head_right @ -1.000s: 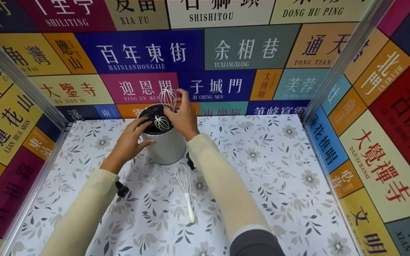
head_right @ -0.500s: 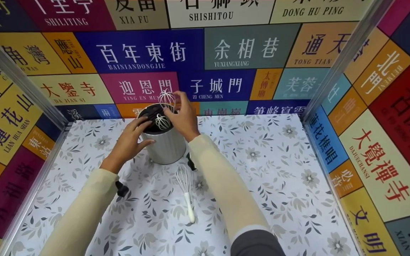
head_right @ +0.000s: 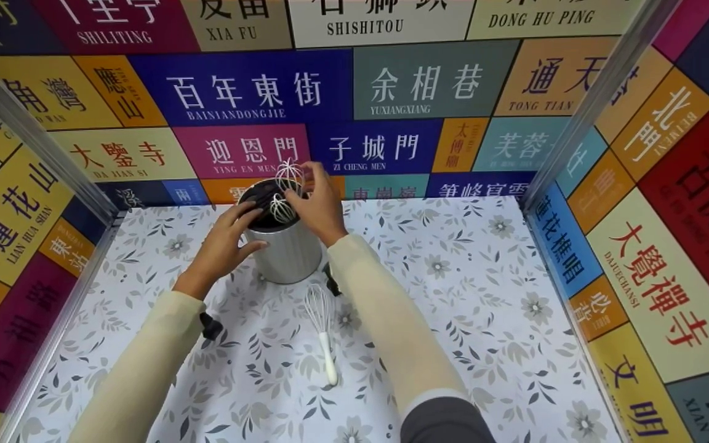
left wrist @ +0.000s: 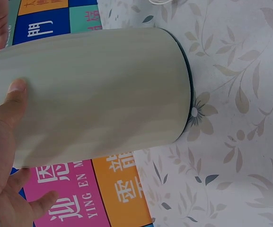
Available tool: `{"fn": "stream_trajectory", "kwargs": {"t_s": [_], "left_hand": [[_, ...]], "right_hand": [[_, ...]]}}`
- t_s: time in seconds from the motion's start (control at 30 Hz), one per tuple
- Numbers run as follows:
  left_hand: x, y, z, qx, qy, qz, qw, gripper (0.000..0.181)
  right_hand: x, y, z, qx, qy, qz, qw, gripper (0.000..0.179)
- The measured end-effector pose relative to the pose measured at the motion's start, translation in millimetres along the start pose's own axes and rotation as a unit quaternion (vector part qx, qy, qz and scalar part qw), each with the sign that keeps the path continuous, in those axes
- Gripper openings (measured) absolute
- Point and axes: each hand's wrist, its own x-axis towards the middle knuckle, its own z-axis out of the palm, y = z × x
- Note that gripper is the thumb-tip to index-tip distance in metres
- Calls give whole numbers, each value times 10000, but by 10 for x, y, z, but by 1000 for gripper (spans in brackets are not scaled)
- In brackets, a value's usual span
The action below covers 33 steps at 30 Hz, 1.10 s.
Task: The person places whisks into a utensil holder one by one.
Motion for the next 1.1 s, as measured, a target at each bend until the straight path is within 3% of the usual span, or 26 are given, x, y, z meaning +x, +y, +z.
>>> {"fn": "stream_trajectory", "kwargs": {"t_s": [0.3,0.63,1.1], "left_hand": [[17,-9,3,-66,92,37,9999,68],[3,-11,-10,-48,27,-21,10000,69],[10,14,-13,-33,-34,-72,10000,68]], "right_hand": [[-20,-7,-14,324,-122,89,9994,48],[-42,54,-13,135,-232,155,9995,49],[-52,83,-8,17,-46,158,9999,35]]}}
